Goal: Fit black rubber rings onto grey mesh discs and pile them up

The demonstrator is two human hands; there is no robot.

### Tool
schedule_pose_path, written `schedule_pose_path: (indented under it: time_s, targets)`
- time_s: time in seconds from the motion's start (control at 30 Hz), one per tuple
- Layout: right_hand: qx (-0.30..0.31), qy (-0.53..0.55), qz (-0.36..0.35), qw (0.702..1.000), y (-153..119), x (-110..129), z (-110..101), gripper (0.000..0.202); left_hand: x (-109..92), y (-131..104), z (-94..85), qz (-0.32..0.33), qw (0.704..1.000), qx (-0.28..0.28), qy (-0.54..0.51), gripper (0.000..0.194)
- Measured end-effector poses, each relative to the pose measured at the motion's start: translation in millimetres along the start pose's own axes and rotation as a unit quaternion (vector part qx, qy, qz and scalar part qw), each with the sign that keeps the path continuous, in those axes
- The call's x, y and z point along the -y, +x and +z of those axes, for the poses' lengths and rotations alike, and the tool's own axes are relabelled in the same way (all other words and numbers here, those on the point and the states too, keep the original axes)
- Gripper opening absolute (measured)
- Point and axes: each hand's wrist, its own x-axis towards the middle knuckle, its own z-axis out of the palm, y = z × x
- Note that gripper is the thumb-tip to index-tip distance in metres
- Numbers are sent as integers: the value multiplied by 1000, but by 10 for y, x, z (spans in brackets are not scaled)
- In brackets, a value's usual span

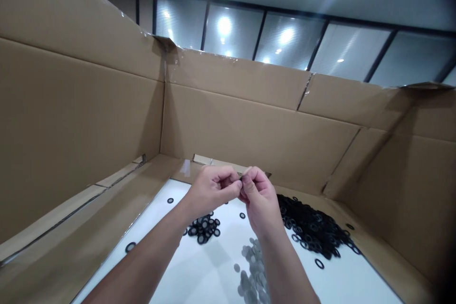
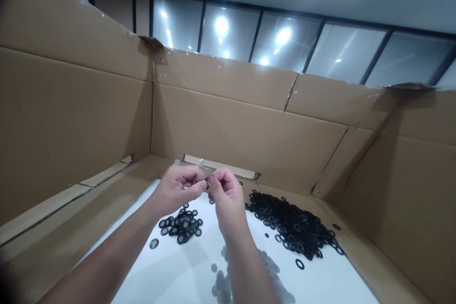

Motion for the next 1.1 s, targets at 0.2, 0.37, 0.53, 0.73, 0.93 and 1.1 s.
schedule_pose_path:
  time_s: [0.2, 0.37, 0.53, 0.73, 0.93, 1.1]
  targets:
    - [23, 48, 27, 998, -32, 40, -4, 34, -42, -3, -59, -18, 999, 37, -28, 23]
    - [4, 62, 29, 998, -33, 64, -26, 34, -61, 7, -66, -33, 995, 54, -74, 26]
    - [-11, 38, 12, 999, -31, 61, -50, 34, -36, 28, -63, -49, 990, 65, -116, 24]
    - [-3, -27, -4, 1000, -13, 31, -39, 34, -75, 33, -129, -89, 978, 83, -171, 23]
    - [-18, -49, 11, 999, -17, 16, 16, 32, -65, 33, -75, -111, 972, 62, -198, 21]
    - [-53, -42, -5, 998, -8, 15, 35, 28, -12, 49, 72, -97, 968, -19, -229, 17]
